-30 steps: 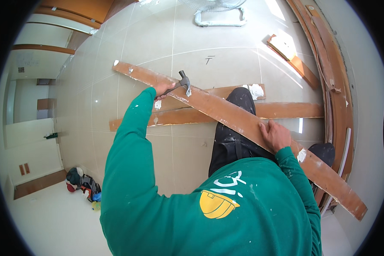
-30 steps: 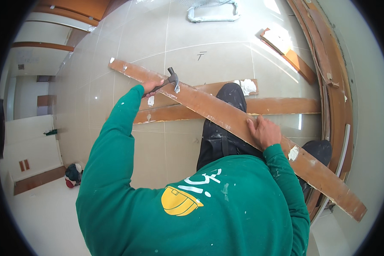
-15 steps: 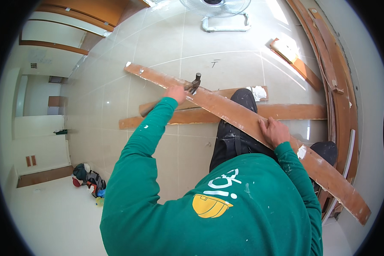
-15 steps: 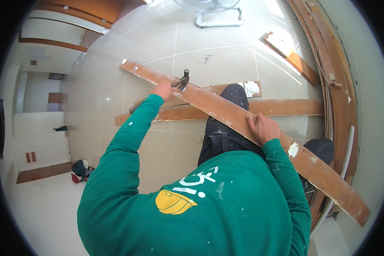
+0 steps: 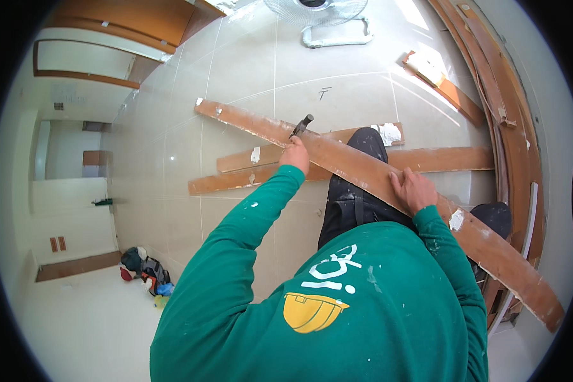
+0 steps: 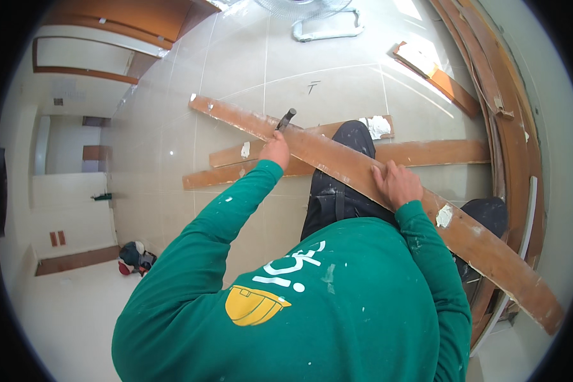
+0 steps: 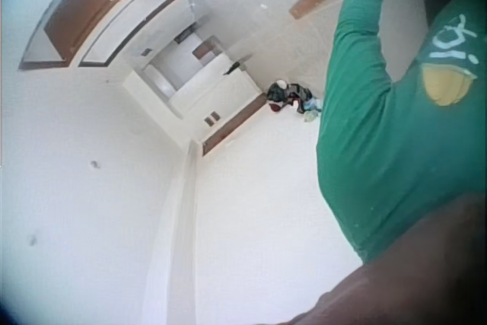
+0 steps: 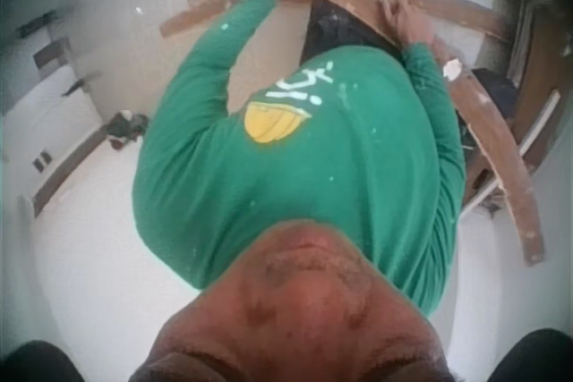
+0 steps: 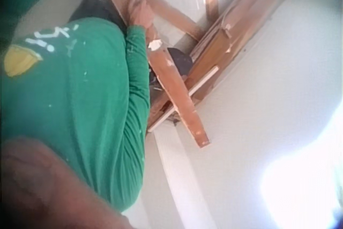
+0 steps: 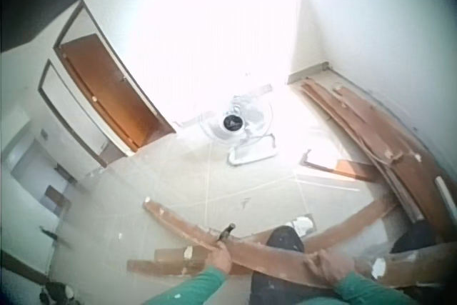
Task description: The person is repairing wooden planks by removing nails and applying adhesive. They use a hammer to extract nails and apply a white substance to the wood surfaces.
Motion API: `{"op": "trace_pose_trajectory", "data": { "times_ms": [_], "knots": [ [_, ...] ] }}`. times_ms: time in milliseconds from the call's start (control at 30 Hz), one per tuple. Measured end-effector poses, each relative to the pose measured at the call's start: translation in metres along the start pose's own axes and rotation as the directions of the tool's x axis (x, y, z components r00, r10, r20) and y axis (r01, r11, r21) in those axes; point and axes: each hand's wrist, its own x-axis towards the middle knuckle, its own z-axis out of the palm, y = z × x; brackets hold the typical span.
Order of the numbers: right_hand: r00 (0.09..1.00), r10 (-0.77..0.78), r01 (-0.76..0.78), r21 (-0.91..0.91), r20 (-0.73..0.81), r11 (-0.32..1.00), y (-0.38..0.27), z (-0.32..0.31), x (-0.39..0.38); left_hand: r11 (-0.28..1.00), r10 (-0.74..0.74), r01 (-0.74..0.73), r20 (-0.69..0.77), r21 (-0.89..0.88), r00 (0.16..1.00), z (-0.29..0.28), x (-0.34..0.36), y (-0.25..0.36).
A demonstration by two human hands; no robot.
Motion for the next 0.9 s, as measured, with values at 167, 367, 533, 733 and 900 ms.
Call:
{"op": "trace_pose_trajectory", "data": {
  "times_ms": [167, 367, 533, 733, 900],
  "knots": [
    [0.998, -0.009, 0.009, 0.003, 0.062, 1.000, -0.008, -0.006, 0.002, 0.992, 0.119, -0.123, 0.110, 0.031, 0.987, -0.006, 0.020, -0.035],
    [0.996, 0.039, -0.040, 0.012, 0.080, 0.999, -0.002, 0.000, 0.001, 0.792, 0.193, 0.258, 0.628, -0.553, 0.754, -0.086, 0.027, -0.086],
    [0.995, 0.005, -0.008, 0.035, 0.096, 0.999, -0.002, -0.002, 0.005, 0.792, 0.191, 0.337, 0.731, -0.509, 0.655, -0.105, 0.057, -0.111],
    [0.994, 0.018, -0.023, 0.051, 0.108, 0.998, -0.002, -0.003, 0.004, 0.711, 0.255, 0.422, 0.765, -0.563, 0.592, -0.113, 0.064, -0.120],
    [0.990, 0.048, -0.053, 0.035, 0.131, 0.998, -0.003, -0.008, 0.008, 0.873, 0.196, 0.143, 0.602, -0.467, 0.774, -0.101, 0.032, -0.082]
  ]
}}
